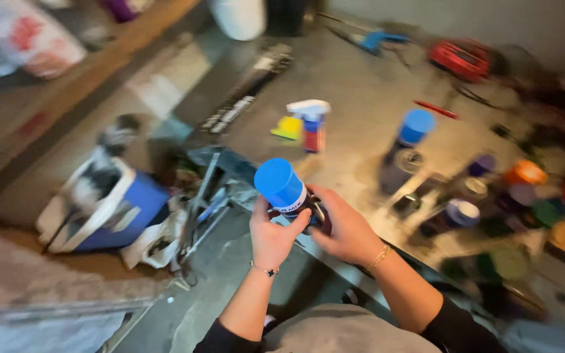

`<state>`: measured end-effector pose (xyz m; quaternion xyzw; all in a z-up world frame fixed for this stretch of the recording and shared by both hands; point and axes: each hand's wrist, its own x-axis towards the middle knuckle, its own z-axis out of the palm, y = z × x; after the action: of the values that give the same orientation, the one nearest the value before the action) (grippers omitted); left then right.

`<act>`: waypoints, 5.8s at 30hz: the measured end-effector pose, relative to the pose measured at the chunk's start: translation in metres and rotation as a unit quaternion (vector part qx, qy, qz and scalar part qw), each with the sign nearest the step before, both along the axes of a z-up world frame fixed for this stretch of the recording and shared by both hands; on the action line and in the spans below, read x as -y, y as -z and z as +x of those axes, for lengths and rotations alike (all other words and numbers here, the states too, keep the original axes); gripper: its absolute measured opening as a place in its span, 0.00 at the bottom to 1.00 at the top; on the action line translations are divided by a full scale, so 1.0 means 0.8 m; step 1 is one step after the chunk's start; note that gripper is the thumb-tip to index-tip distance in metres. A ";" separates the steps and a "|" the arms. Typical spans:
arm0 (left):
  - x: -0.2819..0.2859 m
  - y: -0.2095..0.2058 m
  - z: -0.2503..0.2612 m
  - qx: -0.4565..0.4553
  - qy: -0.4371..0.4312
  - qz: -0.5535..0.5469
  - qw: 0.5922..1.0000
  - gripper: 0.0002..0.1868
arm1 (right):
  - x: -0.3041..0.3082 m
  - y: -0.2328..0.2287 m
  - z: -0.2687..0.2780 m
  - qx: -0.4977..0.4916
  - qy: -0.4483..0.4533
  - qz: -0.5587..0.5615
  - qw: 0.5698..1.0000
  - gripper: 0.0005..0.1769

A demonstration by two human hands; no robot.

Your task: The person picks up various spray cans, bottles, and boxes from a cluttered metal workbench and places them onto a wooden shelf. They handle items one by one, including a green bottle, a white spray bottle, and multiple aerosol cans, arranging them in a row on the shelf.

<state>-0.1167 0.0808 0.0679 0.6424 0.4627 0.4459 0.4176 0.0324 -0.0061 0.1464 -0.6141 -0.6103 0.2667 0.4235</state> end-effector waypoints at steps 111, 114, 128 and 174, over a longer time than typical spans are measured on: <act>-0.504 -0.130 -0.808 0.081 -0.245 0.084 0.963 0.16 | -0.765 -0.093 -0.751 -0.089 -0.132 0.197 0.967 0.24; -0.467 -0.134 -0.759 0.102 -0.204 0.088 0.970 0.16 | -0.698 -0.084 -0.685 -0.101 -0.138 0.130 0.977 0.20; -0.248 -0.058 -0.487 0.017 0.097 -0.056 0.994 0.17 | -0.246 0.034 -0.401 -0.051 0.145 0.034 0.988 0.17; -0.032 -0.012 0.182 -0.047 0.456 -0.036 0.888 0.16 | 0.193 0.052 0.109 -0.061 0.643 0.076 0.759 0.17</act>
<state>0.0288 0.1067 0.0778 0.7871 0.1534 0.1585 0.5760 0.1193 -0.1602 0.1044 -0.8106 -0.0632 -0.0791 0.5768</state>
